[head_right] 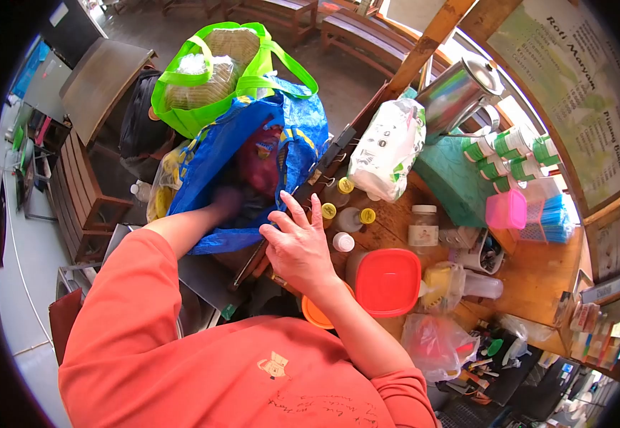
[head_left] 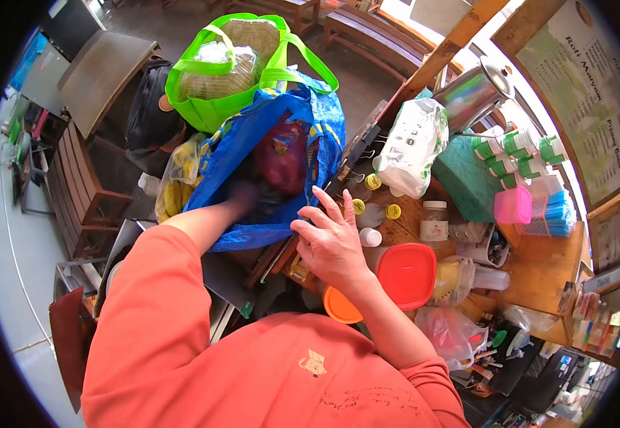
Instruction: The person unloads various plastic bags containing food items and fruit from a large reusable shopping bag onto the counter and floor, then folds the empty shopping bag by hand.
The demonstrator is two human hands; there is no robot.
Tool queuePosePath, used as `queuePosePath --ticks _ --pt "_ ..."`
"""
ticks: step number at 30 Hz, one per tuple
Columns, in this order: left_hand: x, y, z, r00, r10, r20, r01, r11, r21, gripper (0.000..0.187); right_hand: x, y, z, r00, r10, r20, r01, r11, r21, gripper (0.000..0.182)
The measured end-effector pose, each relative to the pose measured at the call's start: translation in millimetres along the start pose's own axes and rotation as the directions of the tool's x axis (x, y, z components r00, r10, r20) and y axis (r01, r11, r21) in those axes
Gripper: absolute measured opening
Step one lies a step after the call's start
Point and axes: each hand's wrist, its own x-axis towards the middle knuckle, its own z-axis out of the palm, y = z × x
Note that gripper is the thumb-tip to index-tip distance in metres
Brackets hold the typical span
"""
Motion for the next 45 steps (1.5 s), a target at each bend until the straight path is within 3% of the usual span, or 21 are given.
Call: queuePosePath --ticks 2,4,8,10,14,16,22,26,28,31,34,35,37,39,41,42,43,44,45 --pt "-2.4 -2.7 0.0 1.0 -0.004 0.011 0.004 1.0 0.016 0.021 -0.8 -1.5 -1.4 1.0 0.008 -0.001 -0.008 1.0 0.003 0.021" --pt "-3.5 -5.3 1.0 0.994 -0.098 -0.052 0.091 0.989 -0.114 0.019 -0.8 -1.9 -3.1 1.0 0.013 0.0 -0.013 1.0 0.006 0.021" --pt "0.2 -2.3 0.0 0.993 -0.115 -0.034 0.113 0.991 -0.07 0.021 -3.1 -1.7 -1.9 1.0 0.017 -0.004 -0.017 1.0 0.018 0.021" --pt "2.6 -6.3 -12.9 0.989 -0.09 0.118 0.11 0.978 -0.177 0.025 -4.8 -1.7 -2.1 1.0 0.019 -0.007 -0.019 1.0 0.014 0.021" --pt "13.7 -25.4 -1.0 0.989 -0.066 0.135 0.099 0.96 -0.262 0.032 -5.5 -2.3 -3.1 1.0 0.025 -0.015 -0.025 0.999 0.028 0.022" --pt "27.4 -38.8 17.8 0.971 0.037 0.236 0.033 0.958 -0.284 0.039 -6.1 -2.4 -1.4 0.999 0.029 -0.017 -0.028 0.999 0.027 0.023" --pt "11.9 -32.1 -40.1 0.936 0.028 0.351 0.052 0.975 -0.216 0.039 -5.2 -3.4 -7.5 1.0 0.008 -0.013 -0.007 0.999 0.042 0.016" --pt "-19.8 -24.0 -100.8 0.948 -0.03 0.316 0.084 0.984 -0.158 0.036 -6.1 -0.1 -1.6 0.999 0.003 -0.038 -0.002 1.0 0.026 0.01" --pt "-47.4 -21.4 -147.3 0.971 -0.098 0.218 0.156 0.952 -0.264 0.032 -6.8 -0.5 -0.6 0.998 0.015 -0.057 -0.013 0.999 0.031 0.008" --pt "-64.1 -24.1 -193.3 0.967 -0.133 0.218 0.19 0.946 -0.263 0.025 -8.1 0.1 0.3 0.997 0.012 -0.074 -0.012 1.0 0.003 0.008" --pt "-97.3 -32.9 -244.1 0.997 -0.068 0.026 0.073 0.951 -0.3 0.024 -9.5 0.4 -1.2 0.997 -0.001 -0.075 -0.001 1.0 -0.027 0.008" --pt "-105.0 -40.6 -251.1 0.993 -0.008 -0.117 -0.028 0.955 -0.295 0.025 -10.0 0.9 -1.5 0.998 -0.004 -0.069 0.002 1.0 -0.02 0.007" --pt "-128.9 -36.9 -293.9 0.997 0.009 -0.074 -0.035 0.931 -0.364 0.026 -13.4 3.1 1.5 0.997 0.005 -0.08 -0.006 1.0 -0.013 0.006" --pt "-138.2 -43.7 -310.3 0.951 0.1 -0.294 -0.218 0.888 -0.404 0.025 -15.8 5.7 4.9 0.992 -0.004 -0.125 0.005 1.0 0.006 0.007" --pt "-145.8 -53.9 -312.4 0.885 -0.107 -0.453 -0.21 0.777 -0.594 0.022 -20.0 4.3 1.3 0.995 0.008 -0.1 -0.01 1.0 -0.023 0.011" --pt "-159.9 -52.4 -332.9 0.86 0.086 -0.503 -0.293 0.89 -0.349 0.018 -23.1 3.6 1.9 0.992 -0.01 -0.126 0.005 0.999 -0.035 0.014" --pt "-168.1 -49.0 -360.7 0.948 0.015 -0.317 -0.144 0.91 -0.389 0.014 -27.8 3.1 1.3 0.989 -0.022 -0.148 0.015 0.999 -0.05 0.017" --pt "-180.9 -51.4 -363.6 0.828 0.194 -0.526 -0.278 0.957 -0.085 0.015 -32.2 0.4 -1.3 0.987 -0.024 -0.159 0.019 0.999 -0.035 0.024" --pt "-198.8 -28.9 -377.4 0.832 0.022 -0.555 -0.19 0.95 -0.247 0.026 -39.3 -3.7 -7.3 0.979 -0.052 -0.196 0.043 0.998 -0.05 0.026"
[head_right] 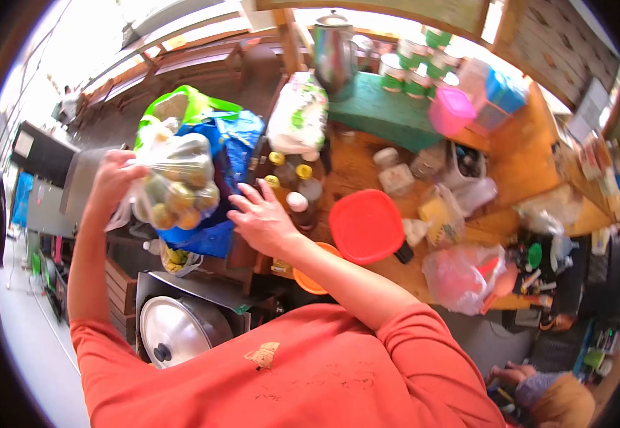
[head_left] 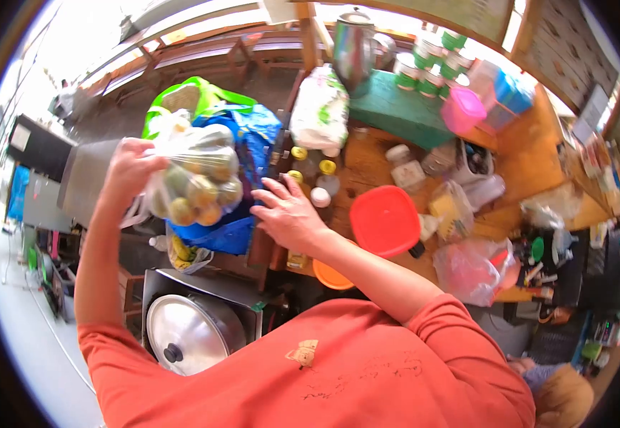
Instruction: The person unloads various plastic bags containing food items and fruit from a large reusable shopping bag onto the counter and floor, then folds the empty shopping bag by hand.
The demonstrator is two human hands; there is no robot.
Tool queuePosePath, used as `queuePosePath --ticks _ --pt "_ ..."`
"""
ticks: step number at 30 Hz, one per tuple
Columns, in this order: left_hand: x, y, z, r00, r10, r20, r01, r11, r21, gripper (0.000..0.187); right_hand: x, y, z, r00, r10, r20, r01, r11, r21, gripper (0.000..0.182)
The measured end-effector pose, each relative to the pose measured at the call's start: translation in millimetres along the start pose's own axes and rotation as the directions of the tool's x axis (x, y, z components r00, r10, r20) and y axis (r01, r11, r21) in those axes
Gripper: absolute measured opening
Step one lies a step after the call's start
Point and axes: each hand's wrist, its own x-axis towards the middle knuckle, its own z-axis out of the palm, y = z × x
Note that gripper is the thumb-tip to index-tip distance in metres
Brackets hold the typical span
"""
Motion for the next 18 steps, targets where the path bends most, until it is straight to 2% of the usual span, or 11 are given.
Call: queuePosePath --ticks 1,2,3,4,7,9,13,14,16,17,18 --pt "-3.5 34.3 -19.8 0.985 -0.165 -0.056 0.159 0.983 -0.096 0.038 -5.8 -6.2 -8.0 1.0 0.007 -0.017 -0.006 1.0 0.026 0.024" --pt "-2.8 67.9 -42.5 0.958 -0.259 0.126 0.281 0.937 -0.208 0.042 -14.0 -11.4 -18.6 0.999 0.011 -0.033 -0.009 0.999 0.052 0.023" --pt "-9.8 83.5 -48.8 0.962 -0.247 0.119 0.274 0.895 -0.351 0.036 -24.7 -15.4 -33.7 0.999 -0.005 -0.036 0.008 0.996 0.093 0.02" --pt "-14.6 106.9 -60.0 0.964 -0.25 0.093 0.267 0.912 -0.311 0.033 -35.7 -17.8 -45.7 0.999 -0.027 -0.041 0.033 0.99 0.136 0.018" --pt "-18.8 135.2 -74.8 0.967 -0.116 0.226 0.21 0.866 -0.455 0.024 -77.0 -15.0 -78.9 0.985 -0.069 -0.16 0.1 0.976 0.195 0.013" --pt "-28.9 183.0 -71.6 0.994 -0.024 0.111 0.087 0.787 -0.611 0.01 -107.7 -9.0 -116.3 0.982 -0.053 -0.18 0.092 0.973 0.213 0.01" --pt "-45.8 265.8 -33.5 0.993 -0.069 0.094 0.115 0.705 -0.7 0.009 -171.5 15.6 -182.1 0.968 0.111 -0.226 -0.058 0.972 0.227 0.008" --pt "-53.0 294.5 -1.6 0.936 -0.315 -0.155 0.093 0.649 -0.755 0.01 -186.1 23.4 -195.8 0.955 0.181 -0.235 -0.121 0.961 0.247 0.009" --pt "-51.2 309.3 18.9 0.987 -0.057 0.148 0.147 0.685 -0.714 0.01 -214.1 47.0 -214.0 0.932 0.276 -0.236 -0.215 0.943 0.254 0.009" --pt "-49.4 319.3 35.2 0.979 -0.033 0.202 0.164 0.718 -0.676 0.009 -226.1 52.9 -223.3 0.891 0.389 -0.236 -0.309 0.898 0.312 0.011" --pt "-48.9 329.4 54.5 0.967 -0.011 0.255 0.176 0.751 -0.636 0.009 -236.0 58.4 -232.5 0.892 0.385 -0.236 -0.306 0.9 0.31 0.011"
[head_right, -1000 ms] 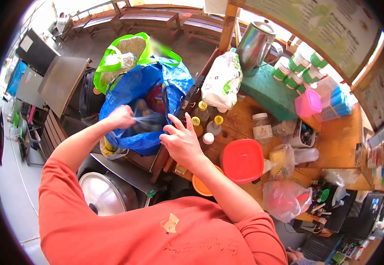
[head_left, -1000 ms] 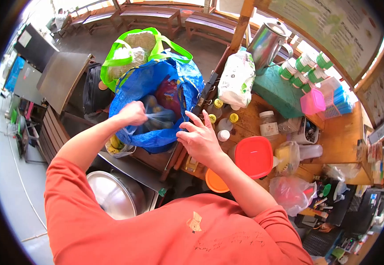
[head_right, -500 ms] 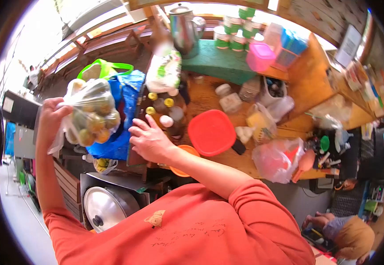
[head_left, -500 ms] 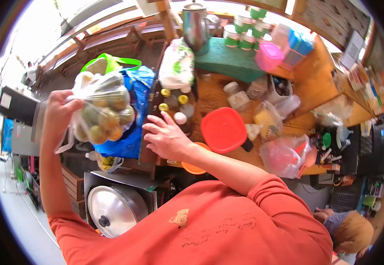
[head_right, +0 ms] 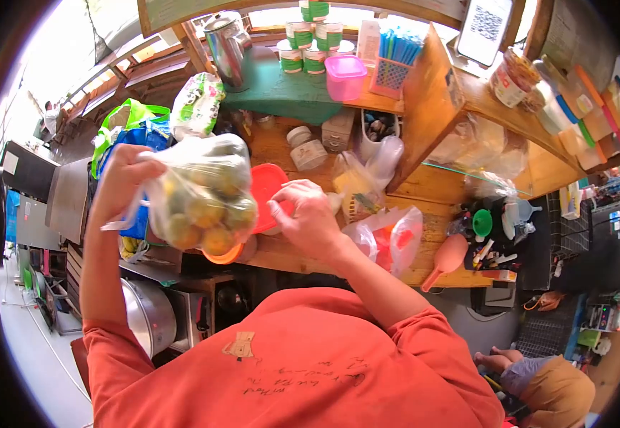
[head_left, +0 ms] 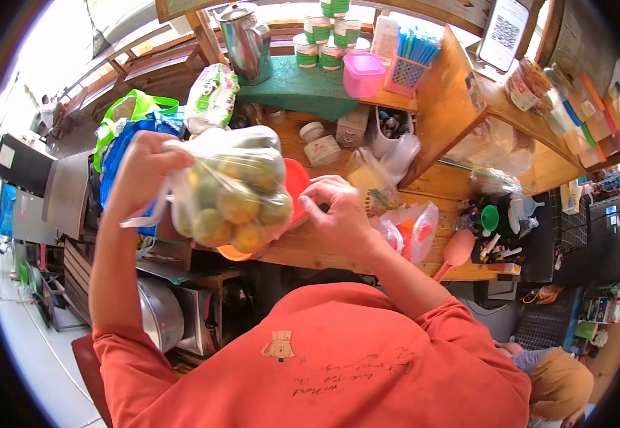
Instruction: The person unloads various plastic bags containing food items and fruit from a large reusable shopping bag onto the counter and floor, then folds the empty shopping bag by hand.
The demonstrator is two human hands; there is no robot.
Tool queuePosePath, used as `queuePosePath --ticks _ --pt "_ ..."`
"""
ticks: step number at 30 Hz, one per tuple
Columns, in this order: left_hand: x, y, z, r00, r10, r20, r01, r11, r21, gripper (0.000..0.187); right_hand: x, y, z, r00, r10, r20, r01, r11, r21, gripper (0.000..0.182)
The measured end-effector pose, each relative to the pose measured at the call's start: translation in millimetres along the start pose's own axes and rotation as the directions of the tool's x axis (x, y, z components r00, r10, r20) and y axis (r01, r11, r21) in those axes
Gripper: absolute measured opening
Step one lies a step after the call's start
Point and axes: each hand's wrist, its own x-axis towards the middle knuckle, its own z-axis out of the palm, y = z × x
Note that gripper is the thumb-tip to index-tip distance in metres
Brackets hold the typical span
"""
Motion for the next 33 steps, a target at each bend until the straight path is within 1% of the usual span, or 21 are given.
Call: queuePosePath --ticks 2,4,6,8,10,11,13,15,17,20,21,22,24,25,26,27,28,29,30,32,33 --pt "6.9 -12.6 45.0 1.0 -0.011 0.017 0.012 0.998 -0.065 0.009 -6.3 8.1 -21.7 0.981 0.196 -0.011 -0.195 0.979 0.063 0.013" --pt "20.7 -37.9 78.0 0.999 0.008 0.04 -0.006 0.999 -0.044 0.012 -9.4 16.9 -30.8 0.979 0.201 -0.021 -0.2 0.979 0.049 0.017" --pt "28.7 -50.5 110.4 0.999 0.01 -0.049 -0.014 0.996 -0.082 0.016 -6.5 19.4 -31.0 0.985 0.172 -0.029 -0.17 0.984 0.061 0.018" --pt "45.6 -83.2 130.2 0.993 -0.001 -0.115 0.013 0.994 0.106 0.022 -0.5 22.3 -17.7 0.991 0.134 0.001 -0.133 0.99 0.046 0.018" --pt "50.6 -103.3 151.9 0.988 0.128 -0.088 -0.107 0.971 0.212 0.025 5.5 23.5 0.8 0.989 0.101 0.112 -0.1 0.995 -0.016 0.025" --pt "49.5 -96.8 156.8 0.996 0.078 -0.045 -0.073 0.992 0.101 0.026 5.8 26.4 16.9 0.989 0.076 0.124 -0.069 0.996 -0.058 0.03" --pt "51.0 -88.5 160.0 0.983 0.155 -0.101 -0.121 0.951 0.284 0.025 10.8 27.8 44.1 0.991 0.054 0.124 -0.042 0.994 -0.096 0.034" --pt "57.7 -108.0 162.3 0.964 0.229 -0.132 -0.16 0.903 0.398 0.022 18.8 25.8 60.6 0.998 0.046 0.039 -0.033 0.956 -0.291 0.04" --pt "55.9 -112.3 156.7 0.996 0.082 0.023 -0.08 0.994 -0.076 0.029 25.5 26.4 70.4 0.998 0.053 0.037 -0.039 0.953 -0.299 0.036" --pt "41.2 -107.4 142.2 0.99 0.023 0.141 -0.017 0.999 -0.045 0.027 29.8 28.7 83.3 0.998 0.04 0.04 -0.024 0.945 -0.327 0.026" --pt "39.6 -117.5 136.7 0.977 0.058 0.204 -0.037 0.993 -0.11 0.023 30.2 30.0 85.8 0.999 0.018 0.041 -0.002 0.937 -0.348 0.02" --pt "36.5 -121.5 130.5 0.978 0.056 0.201 -0.034 0.993 -0.114 0.023 30.8 31.4 88.0 0.999 0.017 0.047 0.001 0.937 -0.349 0.02" --pt "27.8 -119.1 114.5 0.984 -0.044 0.171 0.11 0.91 -0.399 0.025 32.4 31.8 87.9 1.0 -0.009 0.028 0.017 0.949 -0.314 0.015" --pt "25.5 -116.9 106.6 0.991 -0.047 0.127 0.109 0.834 -0.541 0.032 32.7 31.6 86.3 0.998 0.01 0.055 0.008 0.948 -0.319 0.013" --pt "31.2 -133.0 104.4 1.0 -0.015 -0.003 0.01 0.79 -0.613 0.026 32.8 31.4 85.3 0.998 0.008 0.055 0.01 0.946 -0.323 0.013" --pt "36.2 -147.9 107.0 0.992 0.092 -0.088 -0.115 0.938 -0.326 0.023 32.3 31.4 84.7 0.999 -0.008 0.043 0.02 0.956 -0.293 0.012" --pt "41.0 -162.6 108.3 0.967 0.219 -0.134 -0.22 0.975 0.003 0.022 31.5 31.6 84.1 0.999 -0.023 0.03 0.03 0.964 -0.264 0.01" --pt "38.9 -150.2 107.9 0.89 0.448 -0.085 -0.426 0.883 0.198 0.024 30.7 34.3 84.6 0.999 -0.043 0.026 0.048 0.962 -0.267 0.012" --pt "39.1 -148.5 117.7 0.864 0.503 -0.039 -0.495 0.86 0.121 0.029 31.0 29.4 83.9 0.999 -0.047 0.025 0.052 0.96 -0.275 0.012" --pt "38.8 -144.5 123.0 0.778 0.627 0.045 -0.587 0.699 0.408 0.039 30.5 19.6 84.9 0.988 0.114 -0.106 -0.127 0.984 -0.123 0.019" --pt "41.8 -146.5 123.8 0.775 0.631 0.045 -0.592 0.698 0.403 0.039 32.9 18.8 89.6 0.978 0.122 -0.17 -0.138 0.987 -0.084 0.025"
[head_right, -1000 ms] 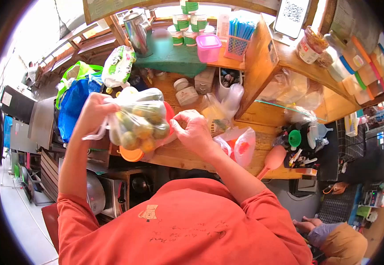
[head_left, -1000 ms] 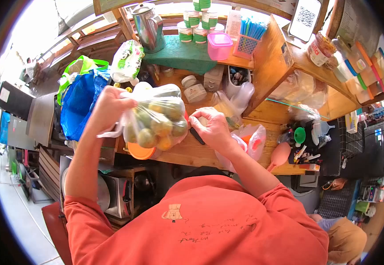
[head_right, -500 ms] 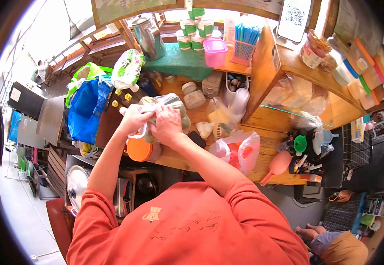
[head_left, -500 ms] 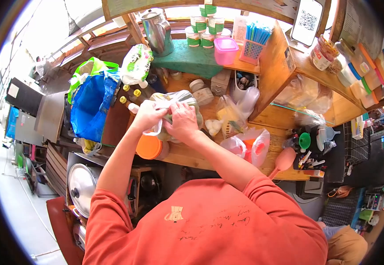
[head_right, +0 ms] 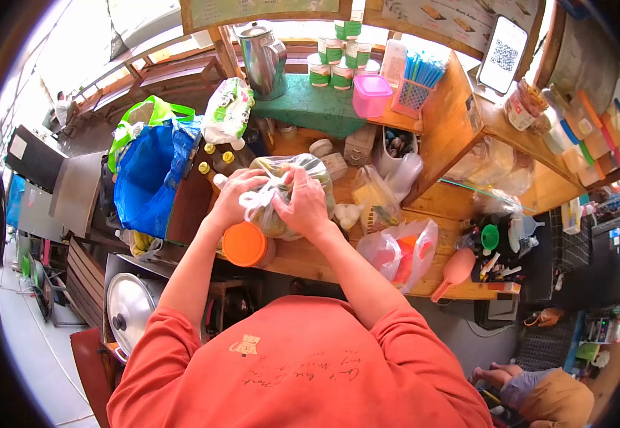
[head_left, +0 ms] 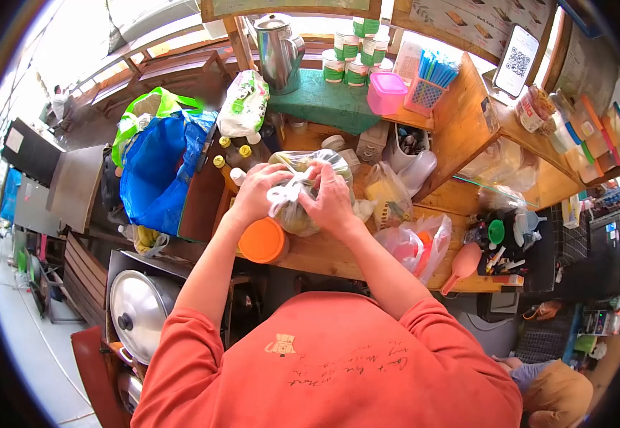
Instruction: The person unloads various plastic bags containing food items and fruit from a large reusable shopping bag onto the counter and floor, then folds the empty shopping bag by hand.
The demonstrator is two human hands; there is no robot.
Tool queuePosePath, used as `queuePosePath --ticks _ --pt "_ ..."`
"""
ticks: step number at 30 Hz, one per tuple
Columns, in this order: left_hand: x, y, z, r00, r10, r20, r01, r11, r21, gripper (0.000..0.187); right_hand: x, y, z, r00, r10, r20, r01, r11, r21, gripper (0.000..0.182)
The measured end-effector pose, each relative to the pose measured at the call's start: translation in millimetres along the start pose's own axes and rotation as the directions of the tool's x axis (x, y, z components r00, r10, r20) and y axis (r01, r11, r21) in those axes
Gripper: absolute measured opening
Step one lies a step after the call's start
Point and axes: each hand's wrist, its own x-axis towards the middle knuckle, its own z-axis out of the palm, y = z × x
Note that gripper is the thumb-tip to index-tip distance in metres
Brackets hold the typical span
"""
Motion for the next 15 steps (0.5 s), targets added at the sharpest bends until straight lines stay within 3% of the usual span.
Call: queuePosePath --ticks 2,3,5,6,7,9,11,13,15 --pt "3.2 -6.0 4.4 0.999 -0.032 0.027 0.037 0.973 -0.23 0.04 6.8 -5.3 -1.3 0.997 0.034 0.074 -0.031 0.999 -0.039 0.024" --pt "4.0 -6.0 6.2 0.999 -0.025 0.026 0.031 0.971 -0.236 0.04 10.6 -7.9 -2.1 0.986 0.069 0.149 -0.059 0.996 -0.073 0.022" --pt "5.1 -4.7 9.2 0.995 0.079 -0.066 -0.08 0.997 -0.004 0.029 14.4 -2.2 4.6 0.979 0.088 0.182 -0.071 0.993 -0.097 0.018" --pt "3.5 -5.7 11.7 0.985 0.064 -0.163 -0.082 0.991 -0.109 0.017 15.4 2.6 10.6 0.985 0.141 0.104 -0.141 0.99 -0.011 0.018" --pt "3.4 -6.7 12.8 0.984 0.069 -0.166 -0.089 0.99 -0.114 0.017 15.5 7.4 15.1 0.98 0.199 0.029 -0.201 0.976 0.08 0.018" --pt "5.2 -7.0 13.8 0.993 -0.088 -0.079 0.075 0.985 -0.157 0.012 17.6 6.0 14.4 0.983 0.178 -0.048 -0.174 0.982 0.067 0.021" --pt "2.5 -7.5 16.4 0.99 -0.099 -0.098 0.081 0.981 -0.175 0.011 18.5 10.9 15.7 0.95 0.283 -0.131 -0.265 0.954 0.139 0.021" --pt "-2.7 -7.8 19.2 0.982 -0.136 -0.134 0.108 0.974 -0.199 0.01 14.5 16.2 8.4 0.963 0.255 -0.089 -0.248 0.965 0.079 0.018" --pt "-4.4 -5.4 18.5 0.977 -0.148 -0.155 0.109 0.966 -0.234 0.009 8.7 -0.1 -2.5 0.976 0.173 0.131 -0.16 0.981 -0.108 0.022"
